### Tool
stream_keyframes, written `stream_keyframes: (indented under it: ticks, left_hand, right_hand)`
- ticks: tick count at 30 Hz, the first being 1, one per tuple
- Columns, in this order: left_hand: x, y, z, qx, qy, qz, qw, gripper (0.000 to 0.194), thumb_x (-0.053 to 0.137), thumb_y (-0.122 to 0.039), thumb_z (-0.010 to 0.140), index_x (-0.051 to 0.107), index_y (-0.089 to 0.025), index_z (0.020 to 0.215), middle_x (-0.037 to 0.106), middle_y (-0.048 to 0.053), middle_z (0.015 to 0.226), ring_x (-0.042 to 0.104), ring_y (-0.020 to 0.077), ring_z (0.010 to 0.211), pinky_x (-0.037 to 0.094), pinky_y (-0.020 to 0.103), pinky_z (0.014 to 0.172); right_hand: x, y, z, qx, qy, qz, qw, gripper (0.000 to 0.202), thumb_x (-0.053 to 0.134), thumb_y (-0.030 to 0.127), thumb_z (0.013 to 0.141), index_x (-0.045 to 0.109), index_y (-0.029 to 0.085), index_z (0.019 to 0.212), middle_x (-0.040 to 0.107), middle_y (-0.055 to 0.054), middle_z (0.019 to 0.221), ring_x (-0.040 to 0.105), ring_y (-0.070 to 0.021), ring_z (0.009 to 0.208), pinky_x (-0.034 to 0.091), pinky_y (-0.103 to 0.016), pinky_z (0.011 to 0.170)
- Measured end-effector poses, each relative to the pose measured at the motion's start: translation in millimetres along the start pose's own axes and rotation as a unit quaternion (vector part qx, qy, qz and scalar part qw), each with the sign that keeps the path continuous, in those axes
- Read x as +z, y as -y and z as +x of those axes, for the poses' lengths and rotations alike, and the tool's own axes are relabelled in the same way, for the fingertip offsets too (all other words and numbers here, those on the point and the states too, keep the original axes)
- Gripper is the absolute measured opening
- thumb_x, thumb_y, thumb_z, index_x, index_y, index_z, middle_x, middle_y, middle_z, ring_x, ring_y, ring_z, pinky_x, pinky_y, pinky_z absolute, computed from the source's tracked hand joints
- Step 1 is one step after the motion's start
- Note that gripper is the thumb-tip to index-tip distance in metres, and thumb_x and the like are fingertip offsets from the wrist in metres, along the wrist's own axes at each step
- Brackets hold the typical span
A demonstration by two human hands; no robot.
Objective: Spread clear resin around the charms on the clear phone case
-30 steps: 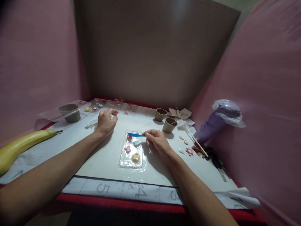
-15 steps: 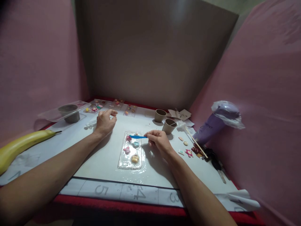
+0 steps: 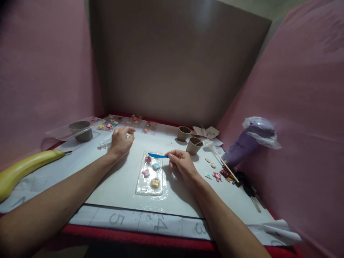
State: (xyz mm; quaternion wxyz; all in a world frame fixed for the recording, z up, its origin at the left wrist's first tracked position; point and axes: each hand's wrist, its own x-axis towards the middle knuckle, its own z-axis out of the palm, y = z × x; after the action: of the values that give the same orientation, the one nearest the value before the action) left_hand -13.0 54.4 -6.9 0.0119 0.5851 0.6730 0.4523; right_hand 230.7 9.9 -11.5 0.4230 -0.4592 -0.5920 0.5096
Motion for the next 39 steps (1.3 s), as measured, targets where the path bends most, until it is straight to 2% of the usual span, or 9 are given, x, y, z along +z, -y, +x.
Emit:
stream_keyframes:
  ticks: [10,17,24,32,39]
  left_hand:
    - [-0.9,-1.0,-0.5,0.001,0.003,-0.004,1.000,0.023,0.051,-0.010,0.078,0.068,-0.021,0.091,0.072,0.006,0.095,0.055,0.0296,0.105,0.043,0.042,0.092]
    - [-1.4,-0.7,-0.7,0.002,0.004,-0.004,1.000,0.024,0.052,-0.010,0.078,0.068,-0.020,0.093,0.072,0.007,0.096,0.055,0.0297,0.106,0.043,0.043,0.094]
    - [-2.3,-1.9,-0.9,-0.005,0.015,0.005,1.000,0.025,0.052,-0.011,0.079,0.068,-0.021,0.095,0.072,0.005,0.097,0.055,0.0277,0.108,0.043,0.040,0.095]
    - [-1.5,-1.5,-0.6,-0.004,0.015,0.008,1.000,0.025,0.051,-0.011,0.080,0.069,-0.020,0.096,0.072,0.006,0.097,0.055,0.0281,0.107,0.043,0.040,0.094]
    - [-1.9,-1.2,-0.9,-0.005,0.021,0.004,1.000,0.025,0.051,-0.011,0.081,0.069,-0.019,0.097,0.072,0.006,0.098,0.054,0.0275,0.107,0.043,0.040,0.094]
  right_hand:
    - [4.8,1.2,-0.5,0.008,-0.003,-0.011,1.000,0.033,0.070,0.045,0.073,0.067,0.014,0.083,0.052,0.004,0.047,0.035,-0.0068,0.042,0.020,-0.023,0.044]
    - [-1.5,1.1,1.0,-0.002,-0.010,-0.018,1.000,0.024,0.069,0.037,0.073,0.067,0.013,0.077,0.052,0.003,0.047,0.039,-0.0075,0.046,0.024,-0.024,0.048]
    - [-1.3,-1.7,2.4,0.007,-0.014,0.009,1.000,0.023,0.069,0.035,0.073,0.066,0.013,0.079,0.051,0.004,0.047,0.035,-0.0060,0.044,0.018,-0.024,0.047]
    - [0.6,-0.7,0.6,0.010,-0.017,-0.023,1.000,0.025,0.069,0.038,0.073,0.067,0.013,0.078,0.051,0.003,0.045,0.034,-0.0064,0.043,0.018,-0.024,0.047]
    - [-2.1,-3.9,2.7,0.006,-0.014,0.016,1.000,0.021,0.069,0.033,0.073,0.067,0.013,0.078,0.052,0.003,0.047,0.036,-0.0062,0.044,0.019,-0.024,0.046]
